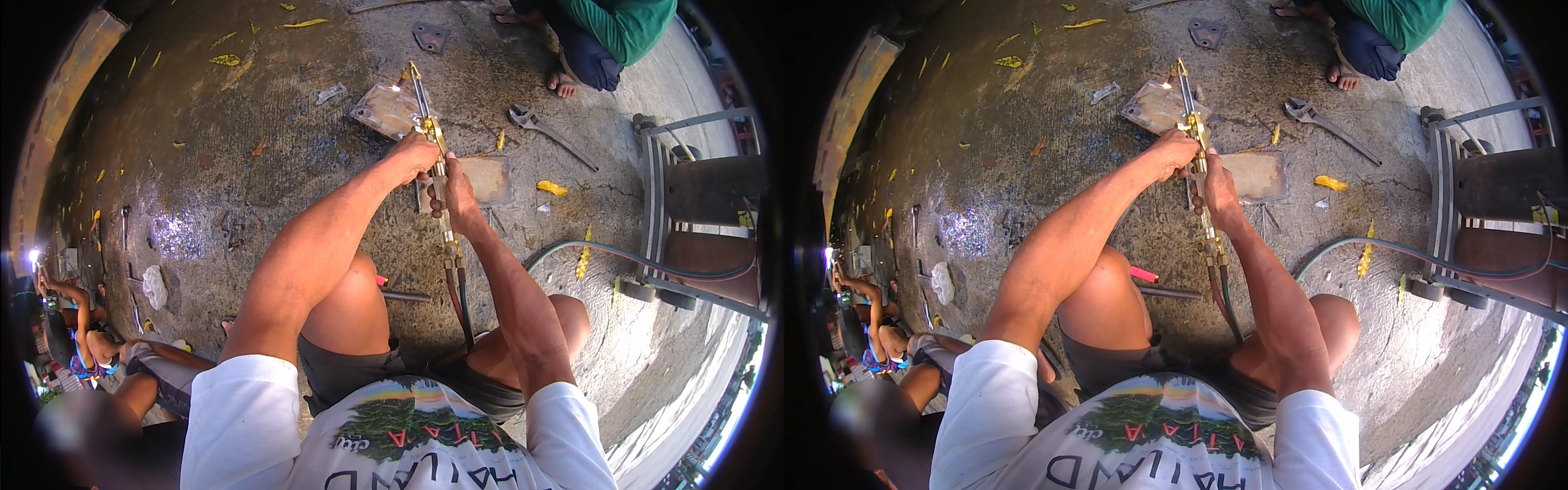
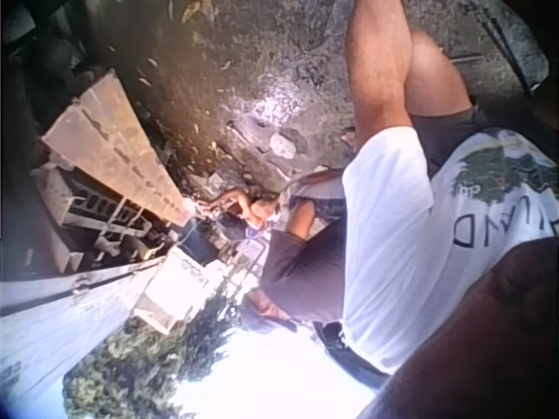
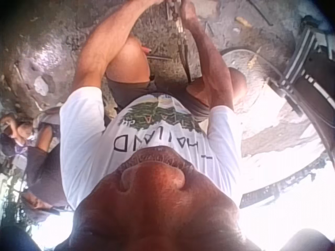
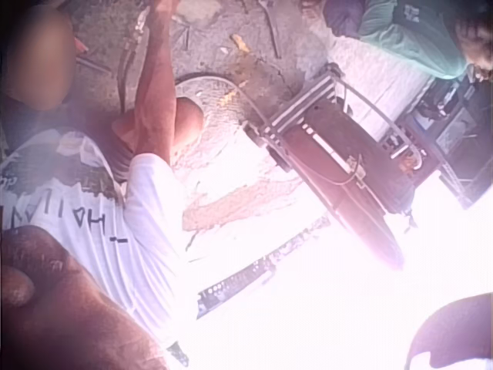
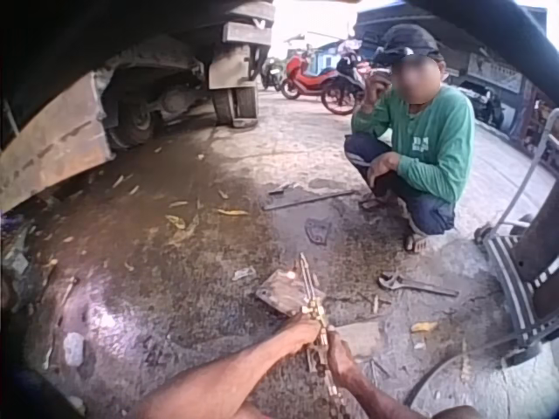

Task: The person uses a welding torch to heat and cut a metal plate on the ground. They ignite the torch, apply the flame to the metal, and then cool the heated area with water.

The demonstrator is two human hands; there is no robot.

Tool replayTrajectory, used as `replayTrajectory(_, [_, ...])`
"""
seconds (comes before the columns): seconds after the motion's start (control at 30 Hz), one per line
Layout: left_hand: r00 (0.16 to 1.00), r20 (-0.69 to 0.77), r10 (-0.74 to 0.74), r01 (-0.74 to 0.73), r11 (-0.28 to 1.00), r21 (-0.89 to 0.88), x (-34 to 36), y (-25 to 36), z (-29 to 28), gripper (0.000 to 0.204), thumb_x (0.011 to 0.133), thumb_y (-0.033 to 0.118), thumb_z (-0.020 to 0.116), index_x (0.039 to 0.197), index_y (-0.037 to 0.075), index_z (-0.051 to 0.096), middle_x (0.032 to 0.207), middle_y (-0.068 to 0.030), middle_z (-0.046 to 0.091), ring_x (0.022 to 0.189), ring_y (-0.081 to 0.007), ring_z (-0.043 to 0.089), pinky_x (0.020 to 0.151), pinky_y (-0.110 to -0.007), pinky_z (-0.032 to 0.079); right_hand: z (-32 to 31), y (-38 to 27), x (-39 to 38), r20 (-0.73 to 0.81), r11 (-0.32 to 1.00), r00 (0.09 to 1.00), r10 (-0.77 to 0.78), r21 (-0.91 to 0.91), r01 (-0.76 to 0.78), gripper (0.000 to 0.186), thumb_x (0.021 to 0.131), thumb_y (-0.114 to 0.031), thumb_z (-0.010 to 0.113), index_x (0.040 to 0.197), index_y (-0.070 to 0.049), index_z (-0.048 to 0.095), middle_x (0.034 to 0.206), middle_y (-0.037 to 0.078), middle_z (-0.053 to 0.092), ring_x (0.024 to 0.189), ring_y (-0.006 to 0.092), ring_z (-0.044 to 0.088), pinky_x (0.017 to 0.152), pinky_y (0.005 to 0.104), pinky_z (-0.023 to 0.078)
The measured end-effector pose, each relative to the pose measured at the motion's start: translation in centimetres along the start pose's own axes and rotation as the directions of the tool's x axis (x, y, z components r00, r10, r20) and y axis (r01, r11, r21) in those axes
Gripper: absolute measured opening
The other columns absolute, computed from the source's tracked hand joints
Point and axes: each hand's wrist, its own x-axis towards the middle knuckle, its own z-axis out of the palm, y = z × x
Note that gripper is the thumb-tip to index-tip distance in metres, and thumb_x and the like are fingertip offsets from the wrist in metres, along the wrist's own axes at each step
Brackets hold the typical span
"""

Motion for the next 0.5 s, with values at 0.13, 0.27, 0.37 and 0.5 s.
replayTrajectory(0.13, [1.000, -0.009, -0.001, 0.001, 1.000, -0.027, 0.07, -0.15, 0.05, 0.017, 0.094, 0.014, 0.054, 0.093, 0.001, 0.065, 0.081, -0.0077, 0.062, 0.063, -0.0171, 0.057, 0.044, -0.031, 0.048, -0.02, 0.13, 0.22, -0.005, 1.000, 1.000, 0.004, 0.001, -0.004, 0.058, 0.098, -0.066, 0.031, 0.099, -0.011, 0.049, 0.070, 0.002, 0.048, 0.051, 0.0127, 0.042, 0.048, 0.0316, 0.037])
replayTrajectory(0.27, [0.999, -0.016, -0.028, 0.027, 0.999, -0.039, 0.42, -0.41, -0.08, 0.017, 0.089, 0.014, 0.056, 0.095, 0.001, 0.066, 0.085, -0.0099, 0.065, 0.069, -0.0203, 0.062, 0.051, -0.036, 0.054, 0.12, 0.10, 0.37, -0.001, 1.000, 1.000, 0.030, 0.005, -0.030, 0.060, 0.097, -0.067, 0.030, 0.098, -0.011, 0.050, 0.069, 0.002, 0.047, 0.050, 0.0127, 0.041, 0.047, 0.0316, 0.037])
replayTrajectory(0.37, [0.999, -0.015, -0.037, 0.037, 0.999, -0.038, 0.46, -0.38, -0.15, 0.017, 0.089, 0.015, 0.056, 0.094, 0.002, 0.066, 0.084, -0.0099, 0.065, 0.069, -0.0200, 0.061, 0.051, -0.036, 0.054, 0.13, -0.01, 0.36, 0.002, 0.999, 0.999, 0.042, 0.001, -0.042, 0.061, 0.097, -0.067, 0.029, 0.097, -0.010, 0.051, 0.069, 0.001, 0.047, 0.050, 0.0128, 0.041, 0.047, 0.0318, 0.036])
replayTrajectory(0.5, [0.999, -0.020, -0.038, 0.037, 0.999, -0.039, 0.27, -0.23, 0.03, 0.017, 0.088, 0.017, 0.057, 0.093, 0.003, 0.065, 0.083, -0.0087, 0.065, 0.069, -0.0197, 0.061, 0.053, -0.037, 0.053, 0.15, 0.08, 0.39, -0.027, 1.000, 0.999, 0.023, 0.017, -0.023, 0.062, 0.098, -0.065, 0.028, 0.089, -0.008, 0.052, 0.066, 0.002, 0.045, 0.051, 0.0146, 0.041, 0.048, 0.0351, 0.035])
